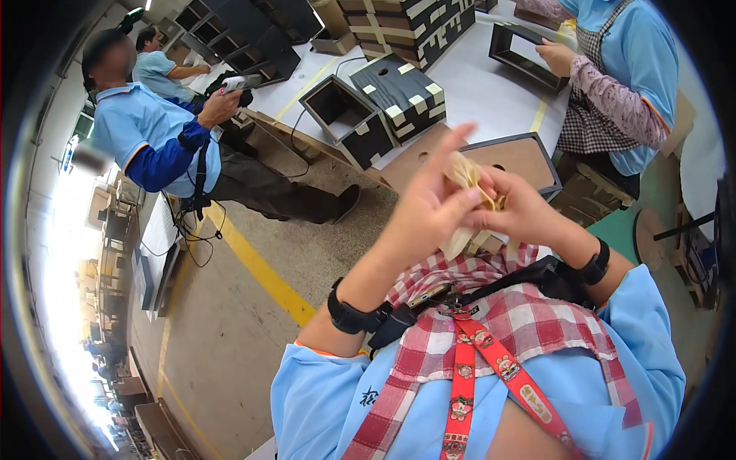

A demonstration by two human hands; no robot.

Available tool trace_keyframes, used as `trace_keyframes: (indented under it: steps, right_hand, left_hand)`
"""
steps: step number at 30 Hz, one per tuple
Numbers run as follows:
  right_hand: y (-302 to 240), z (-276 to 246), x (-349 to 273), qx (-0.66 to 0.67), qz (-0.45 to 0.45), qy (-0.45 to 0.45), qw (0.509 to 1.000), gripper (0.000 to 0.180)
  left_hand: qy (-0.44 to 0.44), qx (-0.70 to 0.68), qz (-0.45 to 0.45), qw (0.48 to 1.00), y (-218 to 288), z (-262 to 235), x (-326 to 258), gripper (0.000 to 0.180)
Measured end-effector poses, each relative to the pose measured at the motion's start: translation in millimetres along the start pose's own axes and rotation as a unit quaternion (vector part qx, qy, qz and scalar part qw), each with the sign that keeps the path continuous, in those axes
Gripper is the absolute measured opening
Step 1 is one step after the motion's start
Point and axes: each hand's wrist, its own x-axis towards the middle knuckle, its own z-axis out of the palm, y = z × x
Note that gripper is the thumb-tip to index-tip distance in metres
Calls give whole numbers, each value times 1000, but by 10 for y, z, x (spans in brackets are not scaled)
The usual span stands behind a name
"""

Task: The person assembles a small cardboard box by folding its flaps and securing them with strips of yellow tape. They manipulate the box in their hands, applying tape to the edges and corners to hold the structure together.

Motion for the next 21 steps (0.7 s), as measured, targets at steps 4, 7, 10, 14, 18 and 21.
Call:
trace_keyframes:
  steps: [4,7,10,14,18,21]
  right_hand:
    - [-42,-270,-11,91,67,33,993,35]
    - [-183,-149,50,200,4,48,979,36]
    - [-9,25,138,3,-69,32,997,42]
    - [-24,-9,219,-221,-202,59,952,45]
    - [118,-91,209,-289,-249,65,922,49]
    - [150,-158,195,-284,-222,30,932,54]
  left_hand:
    - [214,61,13,975,106,-404,-35,56]
    - [156,-55,-93,982,-94,-542,-85,54]
    - [2,-187,-186,965,-290,-229,-51,61]
    - [16,-279,-192,941,-260,-82,-45,49]
    - [-13,-175,-220,959,-206,-155,-42,46]
    - [-11,-152,-213,965,-213,-209,-53,43]
